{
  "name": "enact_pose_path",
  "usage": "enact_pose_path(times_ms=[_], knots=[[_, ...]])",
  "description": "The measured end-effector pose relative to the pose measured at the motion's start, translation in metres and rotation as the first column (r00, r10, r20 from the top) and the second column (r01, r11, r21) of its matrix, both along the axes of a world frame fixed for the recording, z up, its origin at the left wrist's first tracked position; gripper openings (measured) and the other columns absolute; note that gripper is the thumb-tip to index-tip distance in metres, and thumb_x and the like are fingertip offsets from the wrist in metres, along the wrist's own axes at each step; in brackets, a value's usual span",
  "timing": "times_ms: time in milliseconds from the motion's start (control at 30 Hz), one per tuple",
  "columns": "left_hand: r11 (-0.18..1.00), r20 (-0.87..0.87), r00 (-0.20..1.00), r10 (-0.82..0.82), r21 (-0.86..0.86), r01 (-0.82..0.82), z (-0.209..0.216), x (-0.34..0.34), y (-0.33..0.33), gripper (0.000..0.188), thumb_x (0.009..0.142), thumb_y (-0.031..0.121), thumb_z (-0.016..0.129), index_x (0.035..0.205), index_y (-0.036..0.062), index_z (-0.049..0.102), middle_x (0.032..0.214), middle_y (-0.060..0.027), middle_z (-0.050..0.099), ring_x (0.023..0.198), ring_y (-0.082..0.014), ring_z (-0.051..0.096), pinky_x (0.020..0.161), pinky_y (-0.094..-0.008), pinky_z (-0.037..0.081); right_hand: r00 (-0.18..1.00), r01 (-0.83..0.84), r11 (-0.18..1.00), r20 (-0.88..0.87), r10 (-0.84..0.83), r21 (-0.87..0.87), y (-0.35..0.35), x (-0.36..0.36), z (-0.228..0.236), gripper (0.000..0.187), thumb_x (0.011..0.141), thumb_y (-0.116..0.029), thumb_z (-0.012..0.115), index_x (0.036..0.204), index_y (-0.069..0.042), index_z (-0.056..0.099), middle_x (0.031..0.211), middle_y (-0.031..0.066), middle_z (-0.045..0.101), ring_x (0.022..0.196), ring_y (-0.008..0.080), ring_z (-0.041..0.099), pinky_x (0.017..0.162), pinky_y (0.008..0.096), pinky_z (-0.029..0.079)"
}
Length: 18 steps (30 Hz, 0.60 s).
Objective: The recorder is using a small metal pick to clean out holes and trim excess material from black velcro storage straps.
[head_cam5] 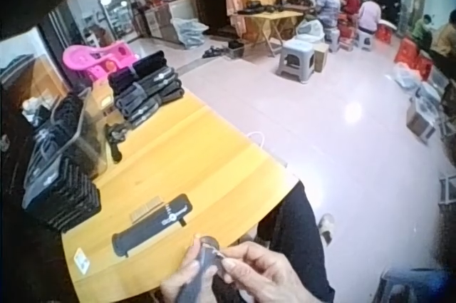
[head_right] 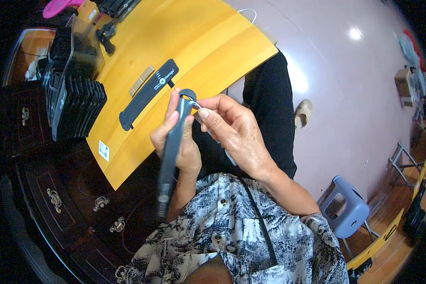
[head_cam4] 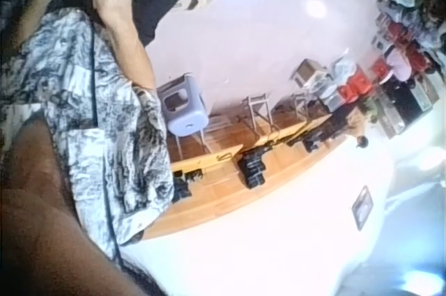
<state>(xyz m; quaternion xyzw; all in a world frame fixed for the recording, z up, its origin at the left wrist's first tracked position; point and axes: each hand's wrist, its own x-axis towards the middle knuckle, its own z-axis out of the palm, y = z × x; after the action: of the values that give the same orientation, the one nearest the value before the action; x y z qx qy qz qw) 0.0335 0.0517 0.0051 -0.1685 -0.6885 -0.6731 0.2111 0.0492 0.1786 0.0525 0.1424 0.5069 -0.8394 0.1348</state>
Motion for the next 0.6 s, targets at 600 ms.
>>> enact_pose_path(times_ms=[600], knots=[[0.815,0.4,0.729,-0.555,0.437,0.381,0.027,-0.022,-0.033,0.021,0.087,-0.002,0.06,0.104,0.001,0.049,0.116,-0.0288,0.058,0.106,-0.0234,0.06,0.093,-0.0302,0.048,0.766,-0.017,0.596,-0.373,0.523,0.803,0.049,-0.019,0.024,0.026,0.086,-0.011,0.061,0.112,-0.006,0.061,0.068,0.0095,0.057,0.056,0.0199,0.056,0.055,0.0324,0.045]])
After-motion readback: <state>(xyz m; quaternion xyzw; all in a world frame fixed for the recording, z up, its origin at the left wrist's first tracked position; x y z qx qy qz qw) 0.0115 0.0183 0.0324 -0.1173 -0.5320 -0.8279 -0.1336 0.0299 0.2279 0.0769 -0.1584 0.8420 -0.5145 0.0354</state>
